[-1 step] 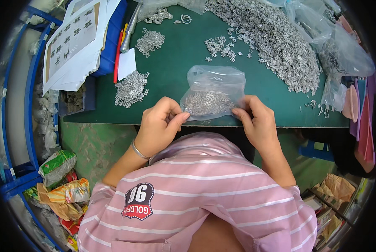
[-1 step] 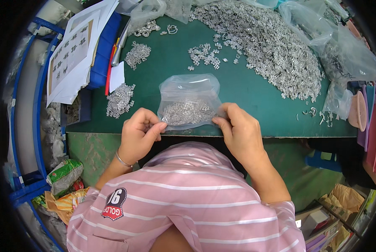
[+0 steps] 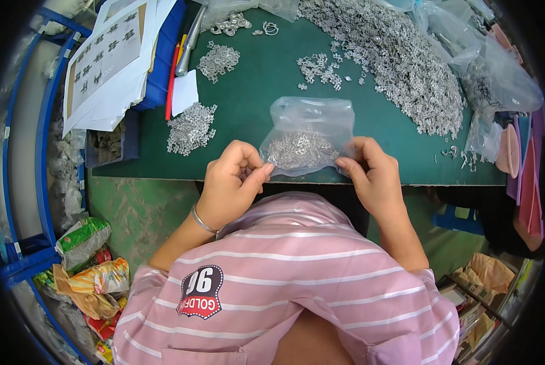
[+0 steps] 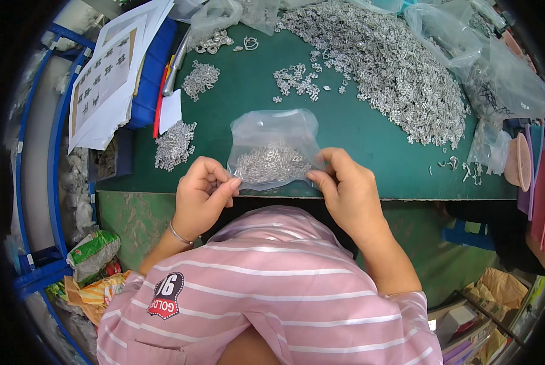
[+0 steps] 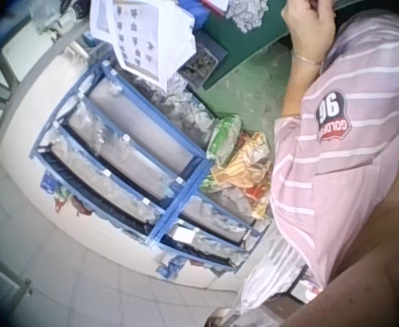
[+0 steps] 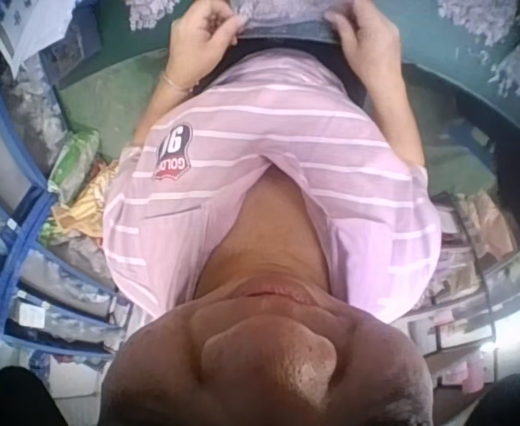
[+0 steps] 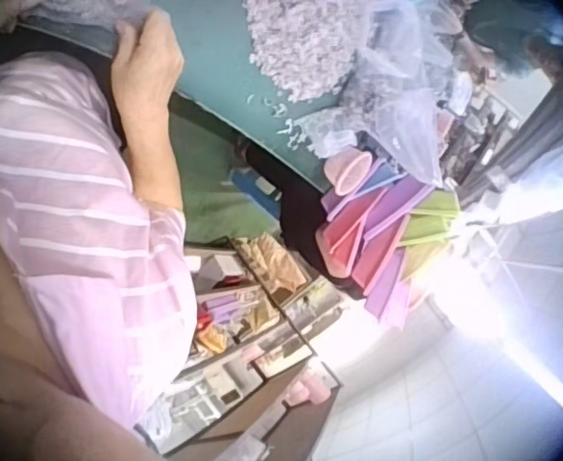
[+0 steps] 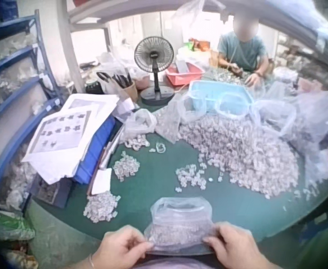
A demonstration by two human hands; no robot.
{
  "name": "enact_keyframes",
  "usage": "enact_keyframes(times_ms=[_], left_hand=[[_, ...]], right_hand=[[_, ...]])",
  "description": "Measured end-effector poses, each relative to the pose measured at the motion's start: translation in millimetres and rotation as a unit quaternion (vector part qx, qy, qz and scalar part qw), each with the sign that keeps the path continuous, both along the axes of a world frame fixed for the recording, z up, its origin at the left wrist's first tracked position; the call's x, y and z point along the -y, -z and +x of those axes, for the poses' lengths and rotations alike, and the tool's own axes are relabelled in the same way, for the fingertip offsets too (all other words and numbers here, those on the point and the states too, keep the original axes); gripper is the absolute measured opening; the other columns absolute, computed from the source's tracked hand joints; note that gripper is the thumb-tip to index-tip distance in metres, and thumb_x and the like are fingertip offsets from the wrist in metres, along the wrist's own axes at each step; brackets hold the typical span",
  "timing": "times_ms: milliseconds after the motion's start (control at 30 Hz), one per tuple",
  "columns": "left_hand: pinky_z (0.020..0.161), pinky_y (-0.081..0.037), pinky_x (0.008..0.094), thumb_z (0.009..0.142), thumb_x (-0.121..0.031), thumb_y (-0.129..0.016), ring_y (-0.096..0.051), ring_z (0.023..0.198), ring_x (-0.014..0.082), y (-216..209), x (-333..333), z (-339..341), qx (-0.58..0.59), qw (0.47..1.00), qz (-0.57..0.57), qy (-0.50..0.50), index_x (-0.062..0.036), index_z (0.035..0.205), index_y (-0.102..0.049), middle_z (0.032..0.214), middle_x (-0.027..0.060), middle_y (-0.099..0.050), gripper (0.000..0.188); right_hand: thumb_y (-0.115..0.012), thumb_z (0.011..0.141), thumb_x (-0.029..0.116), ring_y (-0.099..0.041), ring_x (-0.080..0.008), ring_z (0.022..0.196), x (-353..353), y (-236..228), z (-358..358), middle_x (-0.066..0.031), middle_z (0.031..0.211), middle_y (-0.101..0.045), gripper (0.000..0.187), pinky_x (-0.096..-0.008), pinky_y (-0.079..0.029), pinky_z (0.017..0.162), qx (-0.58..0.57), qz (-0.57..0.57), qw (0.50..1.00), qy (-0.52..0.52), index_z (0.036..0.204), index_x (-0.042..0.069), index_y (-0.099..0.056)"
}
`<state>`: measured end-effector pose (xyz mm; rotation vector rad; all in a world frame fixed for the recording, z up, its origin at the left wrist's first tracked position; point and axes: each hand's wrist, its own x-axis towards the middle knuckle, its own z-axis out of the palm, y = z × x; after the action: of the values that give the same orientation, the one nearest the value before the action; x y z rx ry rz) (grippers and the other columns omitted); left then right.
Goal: The person sorts small metal components into groups on a workstation, picks them up, and places them into a small plastic bag.
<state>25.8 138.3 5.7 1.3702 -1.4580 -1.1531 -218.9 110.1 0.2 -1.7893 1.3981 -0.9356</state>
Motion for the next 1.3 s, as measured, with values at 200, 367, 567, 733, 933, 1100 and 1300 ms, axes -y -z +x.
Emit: enact_keyframes(times_ms=[200, 367, 567, 733, 933, 1100, 1300], left_hand=[[0.039, -0.039, 0.0161, 0.085, 0.004, -0.059, -0.056, 0.052, 0.0061, -21, -10, -1, -0.243, 0.968, 0.053, -0.046, -0.0045, 0.087, -0.044, 0.061, 0.0049, -0.055, 0.017], [0.032, -0.033, 0.0200, 0.086, 0.002, -0.053, -0.041, 0.038, 0.0061, -29, 0, 0, -0.325, 0.936, 0.117, -0.068, -0.0069, 0.088, -0.041, 0.059, 0.0048, -0.052, 0.015], [0.032, -0.033, 0.0202, 0.088, -0.001, -0.052, -0.040, 0.037, 0.0066, -19, 5, 2, -0.373, 0.916, 0.123, -0.087, -0.0089, 0.091, -0.044, 0.059, 0.0043, -0.052, 0.012], [0.032, -0.034, 0.0211, 0.086, -0.001, -0.053, -0.039, 0.037, 0.0071, -13, -1, 6, -0.356, 0.920, 0.129, -0.105, -0.0086, 0.090, -0.043, 0.058, 0.0046, -0.052, 0.013], [0.031, -0.035, 0.0220, 0.085, 0.001, -0.053, -0.041, 0.036, 0.0086, -10, -4, 4, -0.360, 0.914, 0.150, -0.109, -0.0078, 0.089, -0.042, 0.057, 0.0052, -0.052, 0.015], [0.032, -0.036, 0.0228, 0.085, 0.002, -0.054, -0.043, 0.037, 0.0095, -7, -8, 11, -0.362, 0.914, 0.155, -0.101, -0.0077, 0.090, -0.043, 0.059, 0.0062, -0.054, 0.015], [0.033, -0.037, 0.0230, 0.084, 0.002, -0.055, -0.044, 0.038, 0.0100, -6, -2, 15, -0.342, 0.918, 0.185, -0.081, -0.0071, 0.090, -0.044, 0.058, 0.0071, -0.055, 0.016]], right_hand=[[-0.069, 0.082, 0.004, -0.048, -0.0024, 0.053, 11, -32, 1, 0.0008, 0.064, -0.056, 0.033, -0.0162, -0.035, 0.045, 0.271, 0.168, 0.948, 0.009, 0.110, -0.002, -0.054], [-0.065, 0.086, 0.004, -0.053, -0.0050, 0.059, 18, -32, 9, -0.0025, 0.075, -0.059, 0.027, -0.0178, -0.041, 0.050, 0.355, 0.130, 0.926, -0.003, 0.110, -0.001, -0.055], [-0.060, 0.090, 0.008, -0.057, -0.0073, 0.072, 18, -22, 11, -0.0040, 0.087, -0.059, 0.025, -0.0209, -0.049, 0.062, 0.357, 0.145, 0.918, -0.095, 0.112, -0.003, -0.056], [-0.061, 0.085, 0.005, -0.062, -0.0241, 0.080, 69, -11, 1, -0.0118, 0.094, -0.062, 0.017, -0.0312, -0.050, 0.071, 0.000, -0.147, 0.987, -0.063, 0.101, 0.002, -0.063], [-0.063, 0.078, 0.012, -0.056, -0.0285, 0.111, 138, 7, 27, -0.0121, 0.113, -0.062, 0.019, -0.0435, -0.042, 0.099, -0.184, -0.390, 0.854, -0.289, 0.095, 0.004, -0.066], [-0.060, 0.078, 0.013, -0.055, -0.0250, 0.114, 176, 23, 22, -0.0093, 0.113, -0.063, 0.017, -0.0449, -0.038, 0.103, -0.251, -0.403, 0.842, -0.257, 0.092, 0.004, -0.066], [-0.057, 0.076, 0.006, -0.052, -0.0255, 0.117, 189, 11, -35, -0.0121, 0.117, -0.060, 0.021, -0.0465, -0.033, 0.106, -0.377, -0.399, 0.827, -0.121, 0.096, 0.002, -0.064]])
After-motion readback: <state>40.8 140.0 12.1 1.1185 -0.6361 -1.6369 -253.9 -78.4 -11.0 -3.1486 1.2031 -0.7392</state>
